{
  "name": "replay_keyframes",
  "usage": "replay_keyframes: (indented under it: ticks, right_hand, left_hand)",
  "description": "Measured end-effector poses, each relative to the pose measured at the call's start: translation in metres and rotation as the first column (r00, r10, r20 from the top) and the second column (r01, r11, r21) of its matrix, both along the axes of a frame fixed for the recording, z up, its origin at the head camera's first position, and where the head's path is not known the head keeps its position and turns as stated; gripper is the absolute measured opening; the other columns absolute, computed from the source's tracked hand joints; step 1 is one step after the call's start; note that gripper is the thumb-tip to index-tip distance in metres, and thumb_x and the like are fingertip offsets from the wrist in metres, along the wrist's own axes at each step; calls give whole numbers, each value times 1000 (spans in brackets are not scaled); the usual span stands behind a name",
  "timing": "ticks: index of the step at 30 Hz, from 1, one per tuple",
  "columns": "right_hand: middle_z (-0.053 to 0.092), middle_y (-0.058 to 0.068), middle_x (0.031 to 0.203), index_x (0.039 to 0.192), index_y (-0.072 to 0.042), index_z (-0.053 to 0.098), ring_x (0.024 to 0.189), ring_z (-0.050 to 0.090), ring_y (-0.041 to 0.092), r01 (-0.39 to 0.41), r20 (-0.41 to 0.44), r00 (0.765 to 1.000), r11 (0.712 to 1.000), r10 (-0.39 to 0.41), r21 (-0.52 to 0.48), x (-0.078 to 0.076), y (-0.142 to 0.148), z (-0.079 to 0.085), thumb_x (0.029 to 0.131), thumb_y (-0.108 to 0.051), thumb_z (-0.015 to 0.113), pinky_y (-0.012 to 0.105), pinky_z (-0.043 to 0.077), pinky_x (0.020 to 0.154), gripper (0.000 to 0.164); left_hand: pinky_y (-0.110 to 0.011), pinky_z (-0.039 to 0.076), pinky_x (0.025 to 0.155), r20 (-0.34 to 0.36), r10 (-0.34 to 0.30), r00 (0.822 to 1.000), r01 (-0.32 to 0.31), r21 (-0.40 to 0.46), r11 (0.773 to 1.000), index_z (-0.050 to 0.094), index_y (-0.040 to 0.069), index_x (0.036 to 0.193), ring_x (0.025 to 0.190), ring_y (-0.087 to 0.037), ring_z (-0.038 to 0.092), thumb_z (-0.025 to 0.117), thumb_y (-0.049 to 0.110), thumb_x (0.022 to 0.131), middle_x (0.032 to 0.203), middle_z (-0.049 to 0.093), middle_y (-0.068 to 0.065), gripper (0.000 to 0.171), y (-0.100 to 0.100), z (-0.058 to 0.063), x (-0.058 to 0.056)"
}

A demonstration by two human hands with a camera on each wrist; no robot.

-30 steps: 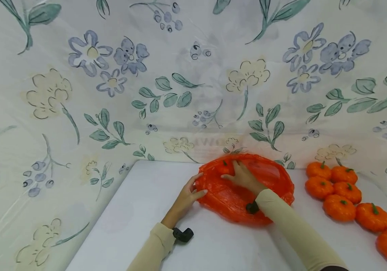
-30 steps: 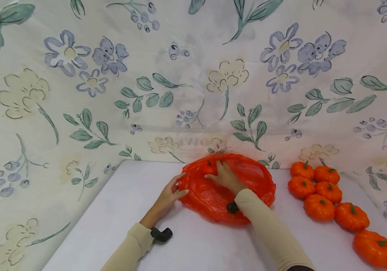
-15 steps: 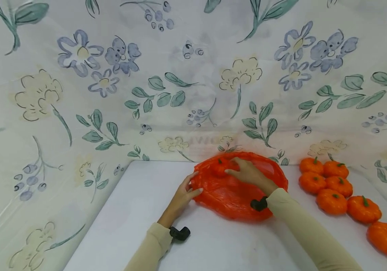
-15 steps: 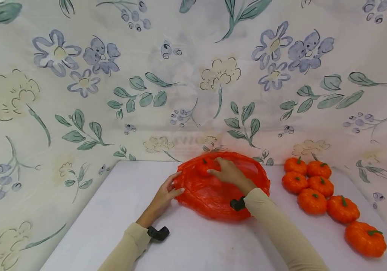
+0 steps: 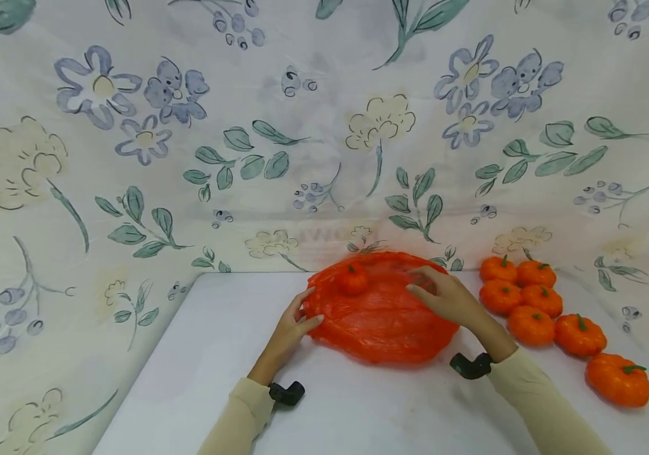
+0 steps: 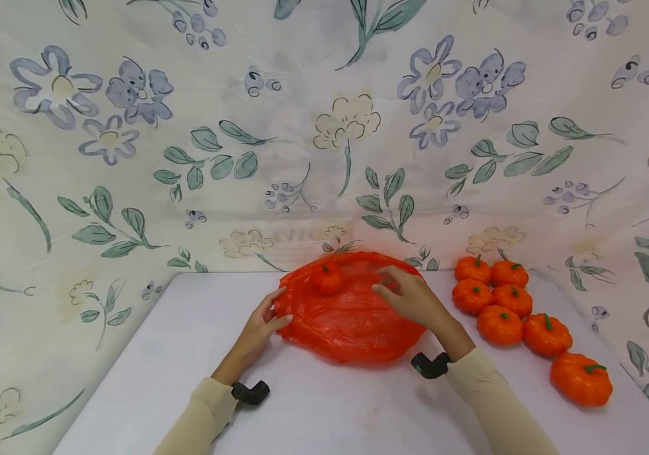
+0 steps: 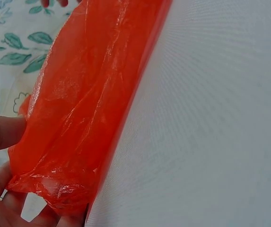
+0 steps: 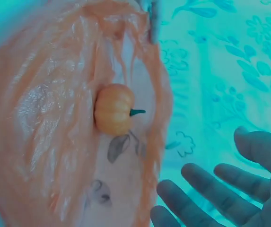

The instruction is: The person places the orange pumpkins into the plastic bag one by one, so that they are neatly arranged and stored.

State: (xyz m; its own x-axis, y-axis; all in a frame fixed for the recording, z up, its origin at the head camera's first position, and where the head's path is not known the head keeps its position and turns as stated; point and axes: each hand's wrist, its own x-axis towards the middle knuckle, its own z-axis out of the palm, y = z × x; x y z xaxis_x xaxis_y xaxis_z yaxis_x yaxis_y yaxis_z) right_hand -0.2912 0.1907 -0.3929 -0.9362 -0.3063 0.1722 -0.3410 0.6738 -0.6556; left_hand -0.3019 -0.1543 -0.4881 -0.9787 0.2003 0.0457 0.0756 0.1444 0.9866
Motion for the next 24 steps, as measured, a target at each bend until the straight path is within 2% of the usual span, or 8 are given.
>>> replay_keyframes:
  ticks: [9,13,21,24]
  right_hand:
    - [66,22,124,135,-2,54,109,65,40,106,-53,993,994,-107,-23,35,43,1,97,-29,66,44,61,80,48]
    - [64,24,125,137,-2,52,111,64,44,165,-48,985,986,-165,1,51,69,4,97,-27,66,45,62,77,49]
    - [59,27,131,142,-2,46,111,60,46,275,-38,961,961,-273,46,80,123,4,98,-41,62,50,60,77,61]
    - [58,29,131,143,-1,45,111,59,46,314,-43,949,947,-311,65,91,141,3,98,-42,62,34,59,74,63]
  left_hand:
    - [-31,53,91,-2,-10,1000,10,16,1000,39,25,152,126,-32,49,67,18,94,154,40,-11,65,-2,-1,-2]
    - [-34,54,94,-9,-6,1000,6,20,1000,39,24,152,127,-32,48,67,18,94,155,39,-11,65,-1,-1,-1]
    - [-41,53,100,-5,2,1000,-2,9,1000,40,26,151,130,-33,48,67,18,93,156,38,-9,65,-2,-3,-4]
    - [-40,53,100,-5,2,1000,-2,9,1000,39,26,152,130,-33,48,67,18,93,157,37,-9,65,-2,-2,-2]
